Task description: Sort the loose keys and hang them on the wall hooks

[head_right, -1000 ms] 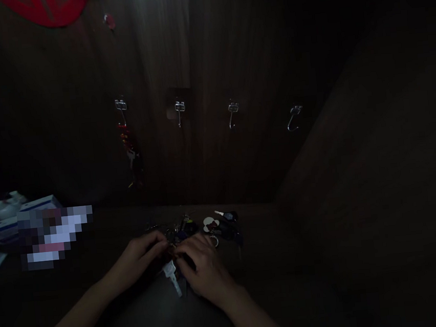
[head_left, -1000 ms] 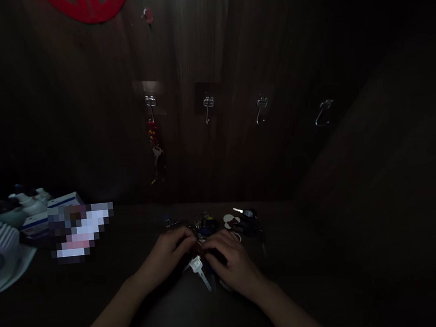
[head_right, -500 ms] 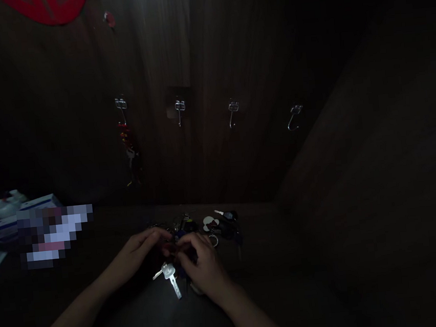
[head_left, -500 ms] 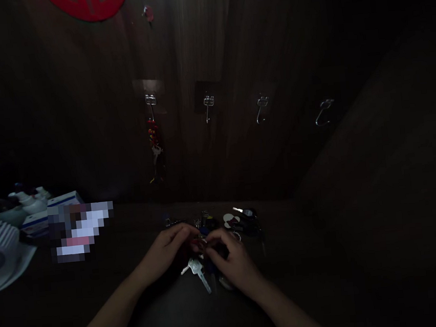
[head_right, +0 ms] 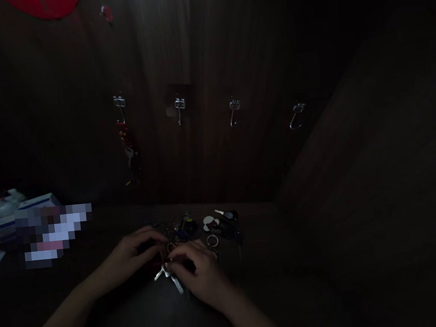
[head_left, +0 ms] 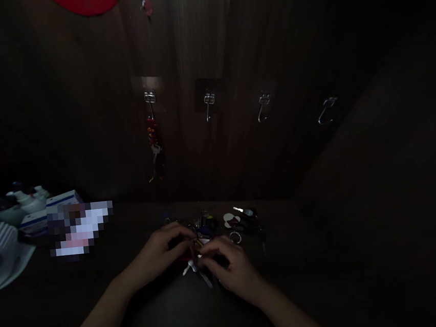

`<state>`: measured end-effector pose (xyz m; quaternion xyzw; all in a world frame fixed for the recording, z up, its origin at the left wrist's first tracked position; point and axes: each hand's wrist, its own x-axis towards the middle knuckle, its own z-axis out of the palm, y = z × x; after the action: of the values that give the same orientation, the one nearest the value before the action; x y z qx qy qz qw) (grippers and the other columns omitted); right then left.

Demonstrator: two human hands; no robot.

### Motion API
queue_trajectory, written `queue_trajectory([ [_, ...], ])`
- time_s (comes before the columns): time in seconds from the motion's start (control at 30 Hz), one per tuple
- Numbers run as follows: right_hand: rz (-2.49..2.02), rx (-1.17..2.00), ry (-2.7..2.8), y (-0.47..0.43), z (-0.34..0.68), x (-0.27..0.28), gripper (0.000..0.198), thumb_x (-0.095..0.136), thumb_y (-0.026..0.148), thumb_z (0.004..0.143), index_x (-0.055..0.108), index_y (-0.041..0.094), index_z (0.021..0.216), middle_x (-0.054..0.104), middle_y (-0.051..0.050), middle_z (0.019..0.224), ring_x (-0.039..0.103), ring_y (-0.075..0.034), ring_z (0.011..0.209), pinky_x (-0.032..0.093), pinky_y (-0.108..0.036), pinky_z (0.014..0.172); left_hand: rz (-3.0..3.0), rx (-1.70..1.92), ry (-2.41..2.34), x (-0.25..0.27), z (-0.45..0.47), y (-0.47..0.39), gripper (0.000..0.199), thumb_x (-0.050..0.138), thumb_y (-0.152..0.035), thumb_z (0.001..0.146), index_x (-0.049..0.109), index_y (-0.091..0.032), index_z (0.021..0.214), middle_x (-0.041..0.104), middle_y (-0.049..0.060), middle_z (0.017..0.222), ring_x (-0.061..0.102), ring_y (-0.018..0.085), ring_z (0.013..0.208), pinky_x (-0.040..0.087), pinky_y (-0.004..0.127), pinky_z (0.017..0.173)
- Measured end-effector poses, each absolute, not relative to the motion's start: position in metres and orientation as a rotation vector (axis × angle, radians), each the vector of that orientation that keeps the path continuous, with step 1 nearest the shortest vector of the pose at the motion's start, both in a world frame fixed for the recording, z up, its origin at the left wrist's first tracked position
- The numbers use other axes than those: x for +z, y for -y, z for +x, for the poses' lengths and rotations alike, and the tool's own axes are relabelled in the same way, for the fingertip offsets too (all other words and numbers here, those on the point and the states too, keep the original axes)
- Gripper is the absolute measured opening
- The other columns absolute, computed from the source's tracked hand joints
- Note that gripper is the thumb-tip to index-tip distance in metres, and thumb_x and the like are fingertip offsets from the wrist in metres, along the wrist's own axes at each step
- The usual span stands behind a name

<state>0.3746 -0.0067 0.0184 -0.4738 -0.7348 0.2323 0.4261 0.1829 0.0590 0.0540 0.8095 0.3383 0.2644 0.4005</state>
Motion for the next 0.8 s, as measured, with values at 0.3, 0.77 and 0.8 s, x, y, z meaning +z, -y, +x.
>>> queue_trajectory([
  [0.3,-1.255,0.33,1.939,0.0,0.375,0.015,0.018,0.049,0.015,0.087,0.061,0.024,0.096,0.065,-0.003,0.089,0.056,-0.019,0.086,0.04,-0.034,0.076,1.967,0.552,-0.728,0.061,0.166,-0.06,0.006,0.064,-0.023,0.08,0.069,-0.024,0.079,0.06,-0.001,0.093,0.061,0.014,0.083,0.049,0.025,0.076],
  [0.77,-1.316,0.461,1.836,-0.005,0.376,0.015,0.011,0.053,0.021,0.087,0.063,0.022,0.084,0.065,-0.001,0.079,0.055,-0.018,0.081,0.039,-0.032,0.074,2.04,0.489,-0.77,0.061,0.159,-0.065,0.006,0.062,-0.024,0.08,0.068,-0.024,0.081,0.064,-0.002,0.089,0.061,0.015,0.084,0.045,0.026,0.08],
  [0.8,-1.32,0.476,1.809,-0.005,0.376,0.015,0.01,0.053,0.022,0.086,0.063,0.022,0.082,0.065,-0.001,0.078,0.055,-0.018,0.08,0.039,-0.031,0.073,2.044,0.485,-0.784,0.061,0.159,-0.065,0.007,0.061,-0.025,0.081,0.067,-0.024,0.083,0.065,-0.002,0.089,0.061,0.015,0.084,0.045,0.026,0.079],
])
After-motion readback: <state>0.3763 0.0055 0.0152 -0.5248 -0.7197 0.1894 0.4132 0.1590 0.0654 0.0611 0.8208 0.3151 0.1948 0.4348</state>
